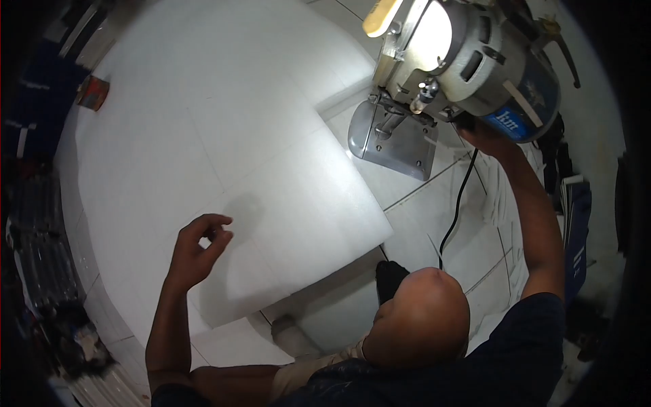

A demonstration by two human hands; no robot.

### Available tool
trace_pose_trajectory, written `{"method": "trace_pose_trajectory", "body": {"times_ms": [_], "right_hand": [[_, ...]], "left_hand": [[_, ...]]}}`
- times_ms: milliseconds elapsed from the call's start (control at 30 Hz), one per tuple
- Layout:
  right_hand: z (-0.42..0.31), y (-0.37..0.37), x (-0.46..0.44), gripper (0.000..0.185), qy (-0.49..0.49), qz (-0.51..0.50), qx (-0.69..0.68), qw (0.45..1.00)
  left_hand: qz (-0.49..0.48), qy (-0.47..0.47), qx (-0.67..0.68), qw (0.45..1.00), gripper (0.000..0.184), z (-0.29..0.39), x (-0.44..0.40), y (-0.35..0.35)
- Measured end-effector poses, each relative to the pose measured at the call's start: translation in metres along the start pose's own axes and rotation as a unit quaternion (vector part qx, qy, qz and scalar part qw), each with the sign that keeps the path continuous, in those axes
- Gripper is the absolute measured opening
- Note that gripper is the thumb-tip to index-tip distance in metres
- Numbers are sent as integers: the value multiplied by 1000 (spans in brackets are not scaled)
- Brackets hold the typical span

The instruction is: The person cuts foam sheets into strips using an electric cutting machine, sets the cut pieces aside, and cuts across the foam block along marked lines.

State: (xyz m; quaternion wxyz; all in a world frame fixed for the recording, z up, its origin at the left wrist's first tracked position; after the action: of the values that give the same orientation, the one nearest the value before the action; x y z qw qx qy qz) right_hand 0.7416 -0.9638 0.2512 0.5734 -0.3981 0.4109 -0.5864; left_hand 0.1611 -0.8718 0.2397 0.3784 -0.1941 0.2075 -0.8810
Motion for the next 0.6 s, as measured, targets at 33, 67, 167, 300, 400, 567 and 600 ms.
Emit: {"method": "trace_pose_trajectory", "body": {"times_ms": [33, 67, 167, 300, 400, 567, 600], "right_hand": [[2, 0, 1, 57, -10, 59, -64, 996], [7, 0, -3, 57, -15, 65, -67, 996], [19, 19, -12, 55, -40, 66, -94, 993], [20, -6, -27, 46, -103, 127, -98, 982], [24, -3, -47, 37, -124, 115, -142, 975], [32, -6, -74, 32, -181, 136, -127, 966], [32, -3, -79, 32, -174, 115, -94, 973]], "left_hand": [[11, 0, -2, 1000, 21, 5, 12, 0], [17, -31, -16, 999, 21, 11, 25, 0], [15, -88, -41, 995, 21, 33, 48, 8], [19, -124, -61, 990, 23, 38, 41, 33], [21, -142, -88, 986, 28, 26, 33, 52], [76, -28, -162, 983, 36, 28, -16, 94], [78, -28, -162, 983, 36, 28, -30, 102]]}}
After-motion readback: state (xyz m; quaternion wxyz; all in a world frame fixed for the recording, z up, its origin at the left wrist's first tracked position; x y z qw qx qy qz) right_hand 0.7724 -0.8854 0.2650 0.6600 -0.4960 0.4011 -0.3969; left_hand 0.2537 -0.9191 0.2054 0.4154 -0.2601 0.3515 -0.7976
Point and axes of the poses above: each hand's wrist, its own x-axis away from the middle knuckle, its own y-axis out of the palm, z = x × y, the point moved 2 cm from there along -x, towards the middle knuckle, and after that the axes turned 7 degrees about -z, right-handed, at the moved point
